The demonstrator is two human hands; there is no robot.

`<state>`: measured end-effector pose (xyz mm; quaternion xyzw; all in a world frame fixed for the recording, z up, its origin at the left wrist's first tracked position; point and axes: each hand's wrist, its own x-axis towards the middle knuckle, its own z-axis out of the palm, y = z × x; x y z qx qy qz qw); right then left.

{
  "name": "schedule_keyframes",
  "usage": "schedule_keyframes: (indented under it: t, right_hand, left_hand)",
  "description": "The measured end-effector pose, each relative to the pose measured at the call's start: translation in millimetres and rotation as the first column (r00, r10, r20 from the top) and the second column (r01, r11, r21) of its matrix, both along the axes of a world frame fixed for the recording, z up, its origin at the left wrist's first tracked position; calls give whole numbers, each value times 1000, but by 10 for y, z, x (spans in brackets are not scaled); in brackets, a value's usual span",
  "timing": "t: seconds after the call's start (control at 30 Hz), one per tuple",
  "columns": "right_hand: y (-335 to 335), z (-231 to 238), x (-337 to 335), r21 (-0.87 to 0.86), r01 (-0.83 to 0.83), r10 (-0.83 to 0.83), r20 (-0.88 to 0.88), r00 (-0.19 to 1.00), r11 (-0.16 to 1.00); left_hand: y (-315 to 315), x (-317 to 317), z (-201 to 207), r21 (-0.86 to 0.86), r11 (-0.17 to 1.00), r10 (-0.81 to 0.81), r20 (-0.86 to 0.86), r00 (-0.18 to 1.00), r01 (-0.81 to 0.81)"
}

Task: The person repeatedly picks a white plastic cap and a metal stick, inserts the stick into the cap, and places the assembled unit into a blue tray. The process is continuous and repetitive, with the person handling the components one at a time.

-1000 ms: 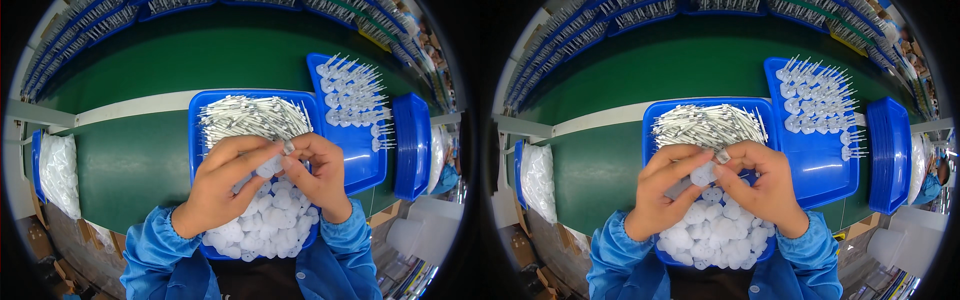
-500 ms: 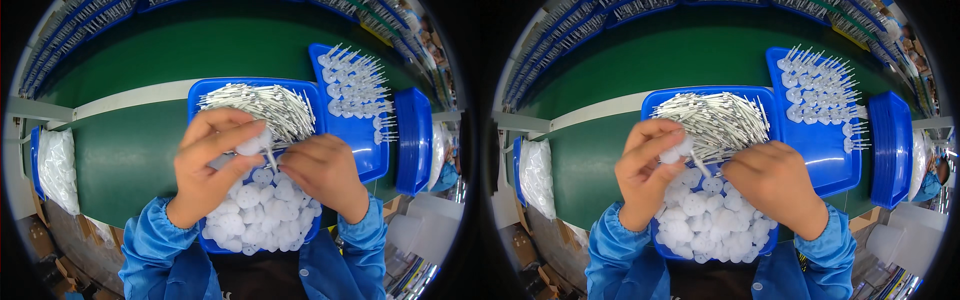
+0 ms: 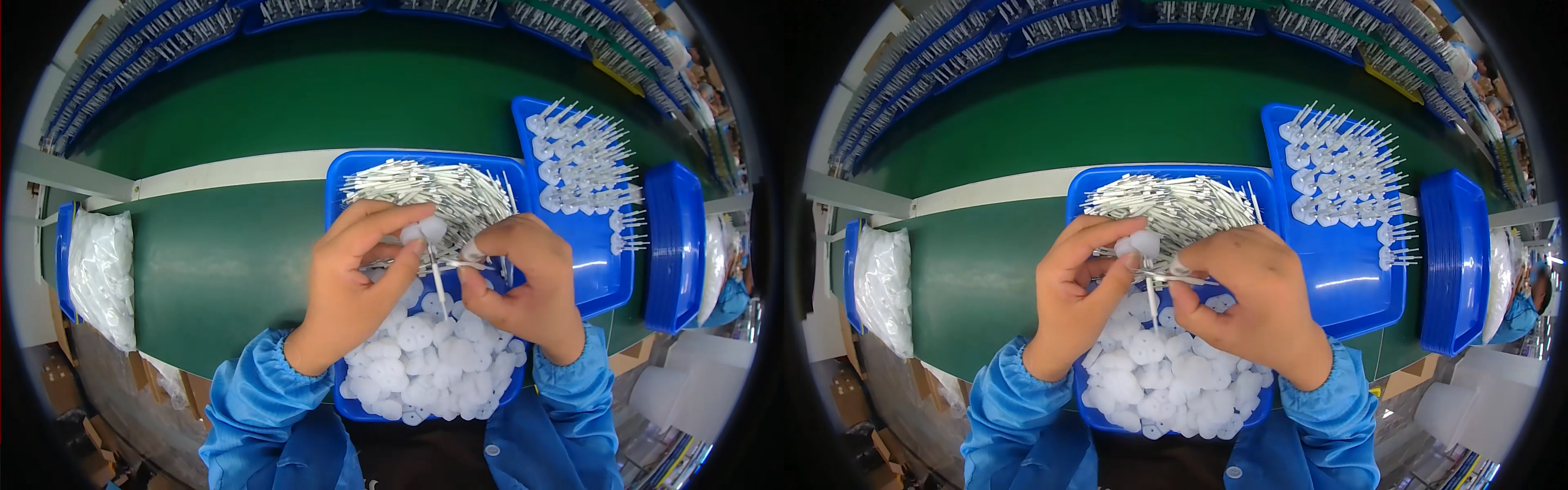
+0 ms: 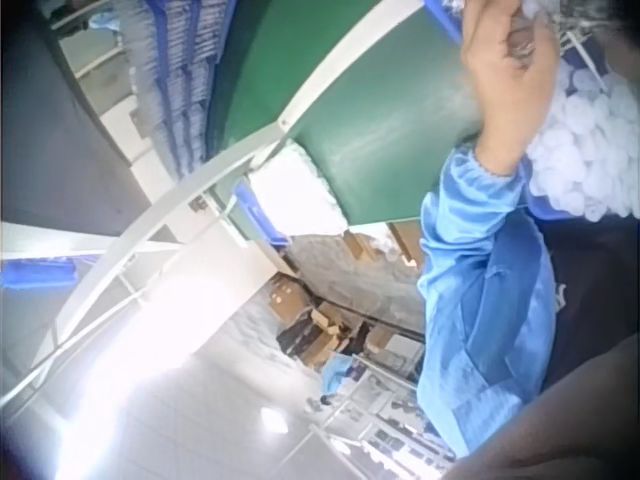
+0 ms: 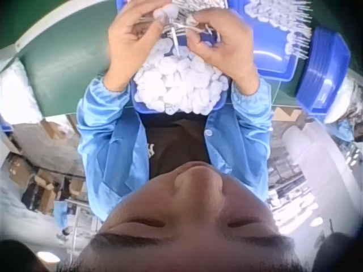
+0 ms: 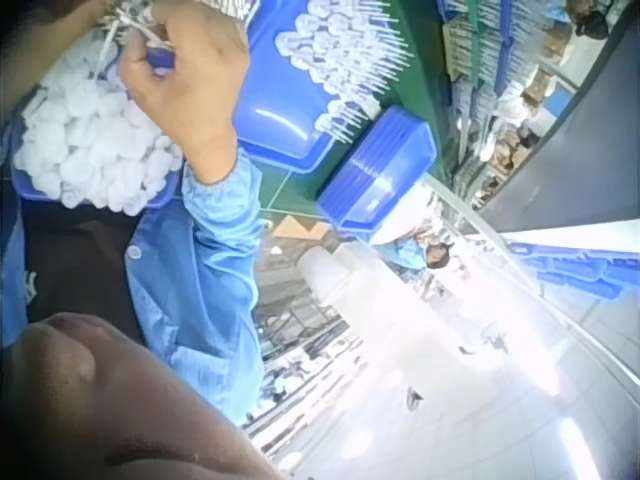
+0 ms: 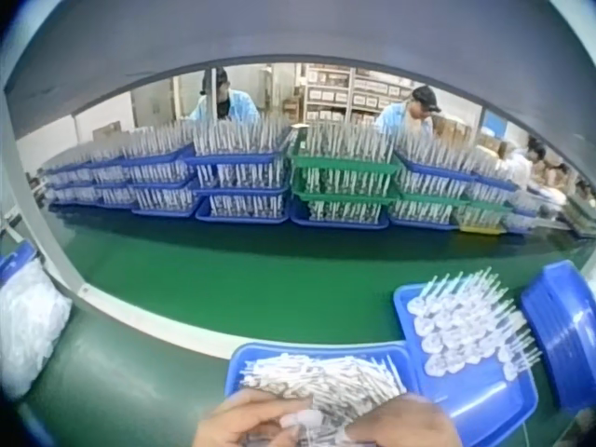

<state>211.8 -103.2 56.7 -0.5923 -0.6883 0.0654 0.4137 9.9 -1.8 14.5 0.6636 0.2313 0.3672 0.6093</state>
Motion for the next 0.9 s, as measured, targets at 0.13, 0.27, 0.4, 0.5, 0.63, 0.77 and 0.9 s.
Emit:
schedule_keyframes:
  t: [0.13, 0.27, 0.4, 0.5, 0.63, 0.77, 0.9]
  right_hand:
    - [2, -139, -55, 5, 81, -81, -27, 996, 997]
    - [-33, -164, -46, -55, 100, -105, -87, 991, 993]
    - [-68, -168, -51, -142, 127, -154, -198, 968, 982]
    - [-72, -205, -69, -145, 129, -165, -271, 948, 981]
    - [-97, -129, -122, -179, 167, -201, -195, 960, 970]
    - [-94, -141, -133, -155, 181, -210, -196, 958, 971]
    - [-76, -56, -164, -215, 160, -196, -156, 968, 963]
  left_hand:
    - [-12, -5, 28, -70, 998, 5, 41, 999, -3]
    - [19, -12, 37, -84, 996, 24, 29, 999, -22]
    - [23, 20, -26, -71, 996, 54, 83, 995, -48]
    - [34, 28, -54, 14, 998, 59, 58, 997, -60]
    - [29, 44, -33, 117, 989, 86, 12, 996, -87]
    - [41, 40, -45, 133, 987, 88, 14, 996, -89]
    - [5, 43, -34, 129, 988, 85, 2, 996, -84]
